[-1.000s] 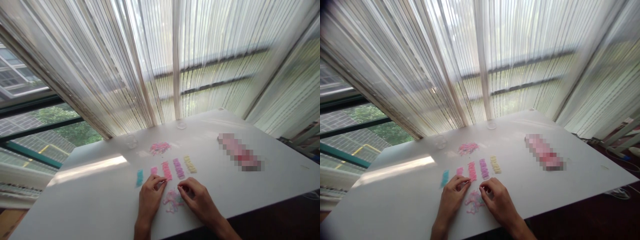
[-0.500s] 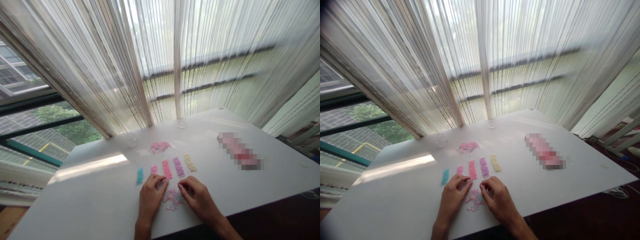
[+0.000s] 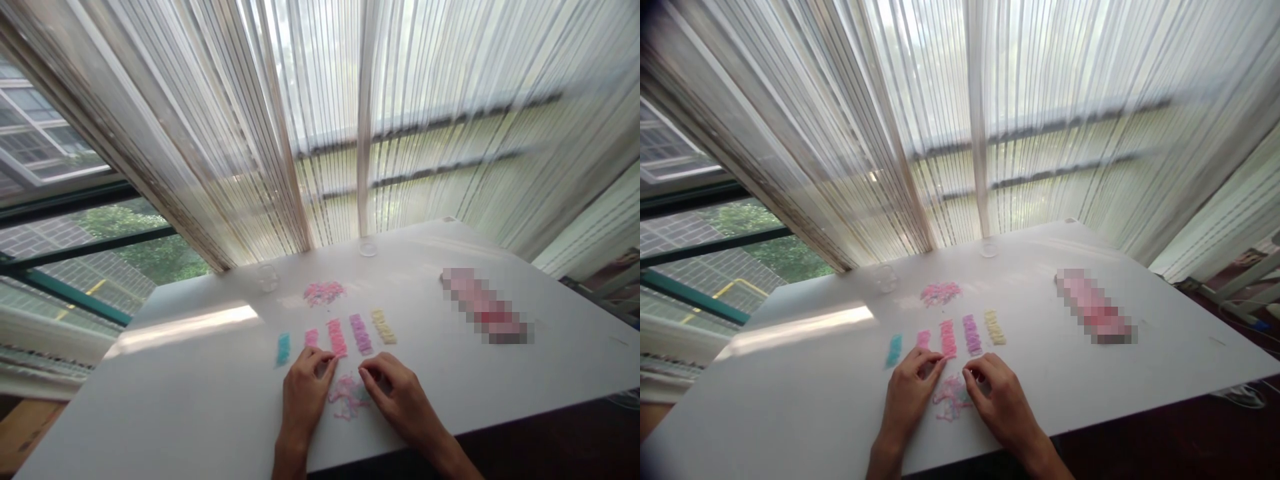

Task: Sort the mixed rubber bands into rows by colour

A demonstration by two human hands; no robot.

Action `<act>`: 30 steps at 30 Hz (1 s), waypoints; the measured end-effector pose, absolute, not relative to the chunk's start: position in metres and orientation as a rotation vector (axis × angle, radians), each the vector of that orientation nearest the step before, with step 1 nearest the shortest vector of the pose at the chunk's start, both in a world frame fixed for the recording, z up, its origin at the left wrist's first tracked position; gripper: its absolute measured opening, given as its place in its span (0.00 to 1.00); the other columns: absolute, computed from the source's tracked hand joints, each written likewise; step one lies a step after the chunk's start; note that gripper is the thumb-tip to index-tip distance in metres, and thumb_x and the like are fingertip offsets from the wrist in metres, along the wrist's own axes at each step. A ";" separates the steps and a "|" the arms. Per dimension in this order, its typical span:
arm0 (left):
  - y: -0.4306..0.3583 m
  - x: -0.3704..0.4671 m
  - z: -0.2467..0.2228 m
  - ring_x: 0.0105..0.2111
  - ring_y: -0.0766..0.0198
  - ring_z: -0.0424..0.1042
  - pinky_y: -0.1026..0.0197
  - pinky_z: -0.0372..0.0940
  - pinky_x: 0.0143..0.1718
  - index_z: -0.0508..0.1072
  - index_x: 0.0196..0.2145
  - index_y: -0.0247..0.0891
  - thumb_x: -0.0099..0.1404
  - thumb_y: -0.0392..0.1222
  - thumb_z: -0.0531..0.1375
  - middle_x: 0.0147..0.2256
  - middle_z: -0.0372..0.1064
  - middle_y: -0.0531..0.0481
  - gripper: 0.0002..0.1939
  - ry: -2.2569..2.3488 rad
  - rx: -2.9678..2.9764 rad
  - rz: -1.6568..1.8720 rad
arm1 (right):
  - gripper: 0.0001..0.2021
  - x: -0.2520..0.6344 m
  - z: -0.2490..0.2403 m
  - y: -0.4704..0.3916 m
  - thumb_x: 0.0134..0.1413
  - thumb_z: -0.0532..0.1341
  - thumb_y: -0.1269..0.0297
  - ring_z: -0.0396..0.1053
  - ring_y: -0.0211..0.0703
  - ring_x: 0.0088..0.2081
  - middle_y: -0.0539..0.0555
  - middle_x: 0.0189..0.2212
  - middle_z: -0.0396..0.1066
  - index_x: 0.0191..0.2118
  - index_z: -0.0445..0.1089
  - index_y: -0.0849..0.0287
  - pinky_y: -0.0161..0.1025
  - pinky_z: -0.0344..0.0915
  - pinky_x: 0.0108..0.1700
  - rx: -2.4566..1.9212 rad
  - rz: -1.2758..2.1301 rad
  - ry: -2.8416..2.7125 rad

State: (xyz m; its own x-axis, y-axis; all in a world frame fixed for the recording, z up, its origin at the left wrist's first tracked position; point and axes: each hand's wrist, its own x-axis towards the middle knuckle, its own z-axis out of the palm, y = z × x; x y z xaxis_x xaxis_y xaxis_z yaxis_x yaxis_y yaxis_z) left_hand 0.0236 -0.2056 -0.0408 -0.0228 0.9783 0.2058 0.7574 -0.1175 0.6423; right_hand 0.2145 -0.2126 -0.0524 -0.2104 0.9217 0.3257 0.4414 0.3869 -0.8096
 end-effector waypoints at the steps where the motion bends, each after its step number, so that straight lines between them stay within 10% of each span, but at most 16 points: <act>1: -0.205 0.024 -0.042 0.34 0.61 0.76 0.61 0.69 0.37 0.80 0.36 0.43 0.68 0.45 0.60 0.35 0.76 0.50 0.09 1.818 1.917 0.906 | 0.09 0.214 -0.052 -0.212 0.67 0.56 0.64 0.71 0.43 0.33 0.53 0.31 0.72 0.36 0.72 0.56 0.39 0.69 0.37 -1.186 0.730 -1.815; 30: -0.256 0.008 -0.043 0.30 0.63 0.76 0.65 0.69 0.31 0.78 0.38 0.45 0.70 0.43 0.59 0.34 0.76 0.50 0.07 1.693 2.180 0.827 | 0.07 0.216 -0.051 -0.213 0.63 0.58 0.69 0.72 0.46 0.37 0.54 0.33 0.73 0.40 0.74 0.55 0.42 0.71 0.41 -1.150 0.695 -1.946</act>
State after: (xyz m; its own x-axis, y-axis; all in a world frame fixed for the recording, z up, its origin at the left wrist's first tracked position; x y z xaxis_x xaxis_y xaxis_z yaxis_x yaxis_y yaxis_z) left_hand 0.0076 -0.2559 -0.0426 0.1590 0.9480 0.2756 0.8005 -0.2872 0.5261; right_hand 0.2162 -0.2135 -0.0508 -0.3078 0.8915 0.3322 0.4792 0.4470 -0.7554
